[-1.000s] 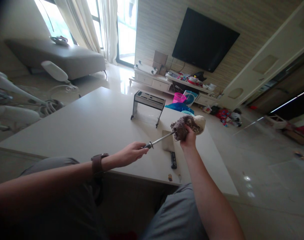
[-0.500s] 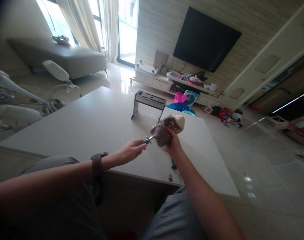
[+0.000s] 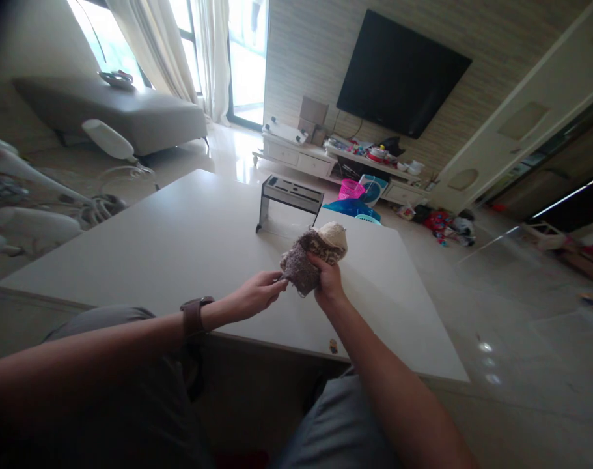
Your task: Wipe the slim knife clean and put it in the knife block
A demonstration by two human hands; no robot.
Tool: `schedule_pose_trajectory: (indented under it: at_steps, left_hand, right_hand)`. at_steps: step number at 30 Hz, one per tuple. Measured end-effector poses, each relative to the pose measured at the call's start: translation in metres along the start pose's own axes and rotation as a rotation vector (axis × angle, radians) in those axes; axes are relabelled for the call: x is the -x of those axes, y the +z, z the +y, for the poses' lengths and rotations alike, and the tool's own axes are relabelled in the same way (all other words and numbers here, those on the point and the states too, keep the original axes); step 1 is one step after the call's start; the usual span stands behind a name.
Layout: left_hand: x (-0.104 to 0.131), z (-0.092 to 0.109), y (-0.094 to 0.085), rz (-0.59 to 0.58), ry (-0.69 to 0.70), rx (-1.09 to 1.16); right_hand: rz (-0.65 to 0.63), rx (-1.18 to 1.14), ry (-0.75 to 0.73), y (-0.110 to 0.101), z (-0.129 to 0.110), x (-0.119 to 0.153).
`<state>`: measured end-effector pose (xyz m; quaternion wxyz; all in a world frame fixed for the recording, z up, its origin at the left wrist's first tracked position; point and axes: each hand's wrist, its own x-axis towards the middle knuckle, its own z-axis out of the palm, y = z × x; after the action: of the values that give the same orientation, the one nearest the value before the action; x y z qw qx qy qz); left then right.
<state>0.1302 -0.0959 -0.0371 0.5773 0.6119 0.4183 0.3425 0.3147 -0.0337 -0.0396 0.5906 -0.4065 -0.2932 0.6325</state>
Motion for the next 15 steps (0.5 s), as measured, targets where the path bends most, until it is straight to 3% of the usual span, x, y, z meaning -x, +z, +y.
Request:
schedule_pose_trajectory:
  at_steps: [8, 15]
  left_hand:
    - [0.011, 0.013, -0.001, -0.113, -0.033, -0.006]
    - [0.014, 0.017, 0.0, -0.13, -0.078, 0.036]
  right_hand:
    - [0.128, -0.061, -0.113, -0.037, -0.063, -0.029]
    - [0.179, -0.11, -0.158, -0.069, -0.083, -0.046]
